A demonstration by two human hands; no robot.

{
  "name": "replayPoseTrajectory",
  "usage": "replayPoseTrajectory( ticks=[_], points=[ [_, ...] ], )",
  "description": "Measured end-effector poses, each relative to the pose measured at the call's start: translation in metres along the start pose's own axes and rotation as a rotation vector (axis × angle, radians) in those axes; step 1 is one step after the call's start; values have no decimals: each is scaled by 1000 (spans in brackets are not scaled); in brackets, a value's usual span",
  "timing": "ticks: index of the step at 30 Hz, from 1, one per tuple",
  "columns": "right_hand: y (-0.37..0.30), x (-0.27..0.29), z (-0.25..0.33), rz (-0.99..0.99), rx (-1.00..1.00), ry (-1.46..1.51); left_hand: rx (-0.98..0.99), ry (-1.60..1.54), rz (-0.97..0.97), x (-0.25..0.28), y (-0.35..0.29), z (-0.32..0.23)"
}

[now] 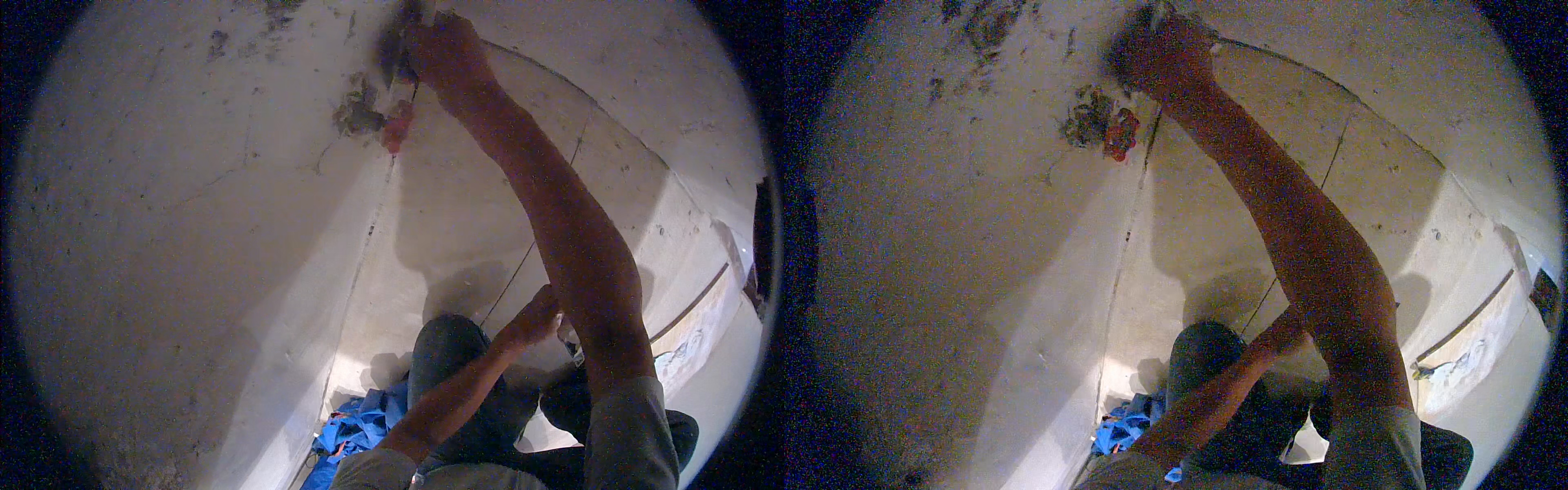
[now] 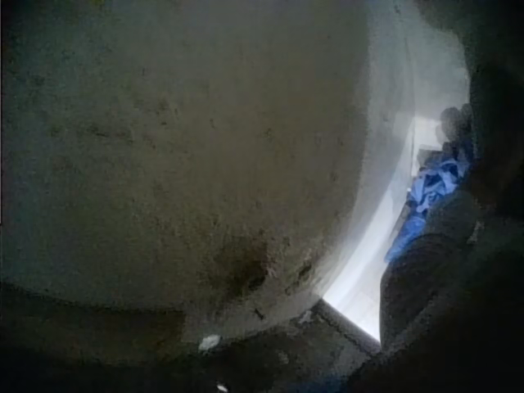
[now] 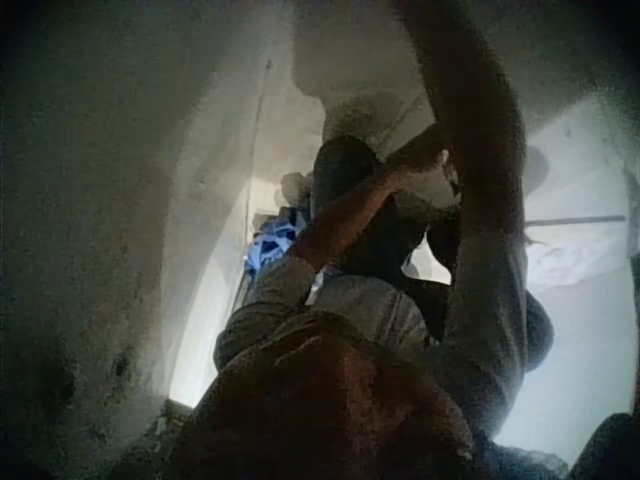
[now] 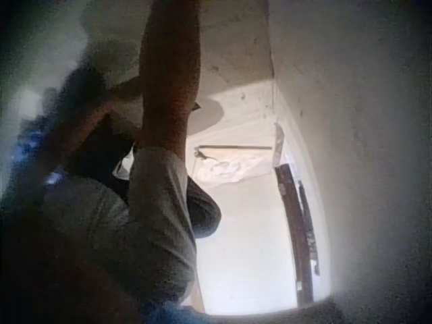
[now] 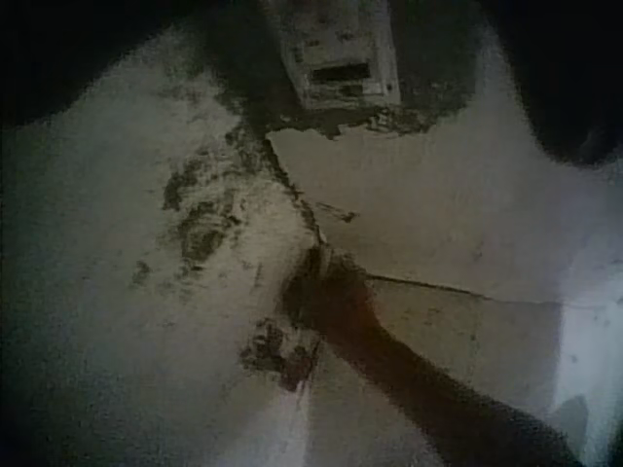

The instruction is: The person applies plaster to a wall and ceiling corner using putty knives, spreading and transferring the compound between the blades. The person then mixes and scoops plaster on a wooden board using the putty knives.

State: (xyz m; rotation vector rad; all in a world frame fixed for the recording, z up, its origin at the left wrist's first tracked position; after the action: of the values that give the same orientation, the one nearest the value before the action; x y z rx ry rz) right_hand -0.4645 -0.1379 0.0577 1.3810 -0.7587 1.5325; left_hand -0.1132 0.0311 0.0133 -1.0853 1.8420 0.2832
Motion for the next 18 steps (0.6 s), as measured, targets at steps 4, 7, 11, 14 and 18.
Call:
replayPoseTrajectory(
  ticks=[4,7,11,14,18],
  points=[
    [-36,54,-10,41,-402,680,23,176,-157,2,-3,-24],
    [-60,17,-44,-17,-452,655,76,176,-202,10,-5,10],
    [-53,-22,-20,272,-320,292,80,181,-136,19,-7,24],
    [-24,-40,-4,293,-225,164,9,439,-221,33,-10,34],
    [-15,-82,-56,-14,-430,213,33,430,-203,15,0,11]
  ],
)
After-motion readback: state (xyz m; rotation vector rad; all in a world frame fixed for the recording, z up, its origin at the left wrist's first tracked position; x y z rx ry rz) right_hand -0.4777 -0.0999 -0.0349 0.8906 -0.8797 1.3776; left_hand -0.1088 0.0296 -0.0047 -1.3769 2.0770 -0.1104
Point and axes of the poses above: each hand's wrist, its own y-axis towards the middle knuckle, its own x-axis out of the back of the hand, z = x × y, the point moved 8 cm from there along y, towards the middle knuckle, and after that the axes turned 4 degrees about -x, right-handed, at the moved point
